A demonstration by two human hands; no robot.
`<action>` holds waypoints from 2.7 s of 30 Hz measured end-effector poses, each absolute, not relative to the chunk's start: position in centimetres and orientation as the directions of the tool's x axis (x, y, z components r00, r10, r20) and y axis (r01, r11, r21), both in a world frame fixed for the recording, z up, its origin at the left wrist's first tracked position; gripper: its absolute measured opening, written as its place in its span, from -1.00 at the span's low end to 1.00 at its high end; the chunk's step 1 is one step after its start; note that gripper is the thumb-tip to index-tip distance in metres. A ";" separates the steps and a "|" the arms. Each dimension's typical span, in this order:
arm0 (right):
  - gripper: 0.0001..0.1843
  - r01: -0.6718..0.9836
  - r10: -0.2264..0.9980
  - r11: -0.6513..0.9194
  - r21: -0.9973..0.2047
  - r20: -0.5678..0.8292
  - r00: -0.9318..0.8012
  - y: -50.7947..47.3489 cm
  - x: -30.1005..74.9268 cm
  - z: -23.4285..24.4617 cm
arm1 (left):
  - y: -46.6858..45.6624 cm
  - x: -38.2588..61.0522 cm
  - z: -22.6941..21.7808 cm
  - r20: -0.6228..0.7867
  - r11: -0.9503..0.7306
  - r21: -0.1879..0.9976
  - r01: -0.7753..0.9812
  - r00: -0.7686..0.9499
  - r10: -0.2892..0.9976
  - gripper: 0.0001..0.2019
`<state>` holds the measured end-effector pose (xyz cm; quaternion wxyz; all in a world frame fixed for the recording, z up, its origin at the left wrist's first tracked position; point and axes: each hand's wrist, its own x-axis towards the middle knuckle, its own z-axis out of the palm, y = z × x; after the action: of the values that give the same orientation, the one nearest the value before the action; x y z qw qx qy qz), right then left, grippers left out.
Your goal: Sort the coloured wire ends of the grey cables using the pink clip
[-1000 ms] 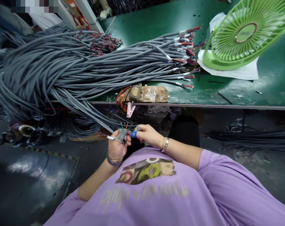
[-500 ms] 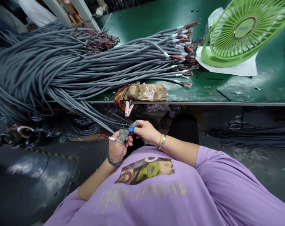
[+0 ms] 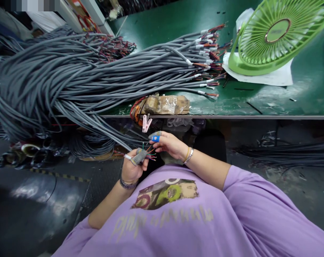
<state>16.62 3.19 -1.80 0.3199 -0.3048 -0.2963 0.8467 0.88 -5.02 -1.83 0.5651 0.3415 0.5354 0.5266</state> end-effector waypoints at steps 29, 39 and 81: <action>-0.70 -0.289 0.716 -0.448 -0.846 -0.146 -0.683 3.6 15.1 -1.0 | -4.8 0.3 -1.5 -0.409 0.411 0.912 0.009 0.110 0.906 -0.67; -0.60 -0.238 0.588 -0.596 -0.767 -0.215 -0.779 4.3 16.5 -1.6 | -4.9 0.1 -1.4 -0.378 0.384 0.922 -0.056 0.091 0.921 -0.67; -0.53 -0.604 0.777 -0.622 -0.499 -0.295 -0.556 6.9 12.3 -0.3 | 0.6 -0.3 -0.2 -0.255 0.375 0.772 -0.513 0.291 0.922 -0.77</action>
<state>12.32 6.94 -0.28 0.3991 -0.2503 -0.1730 0.8650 -0.27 0.60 -0.18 0.7496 0.2888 0.3544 0.4786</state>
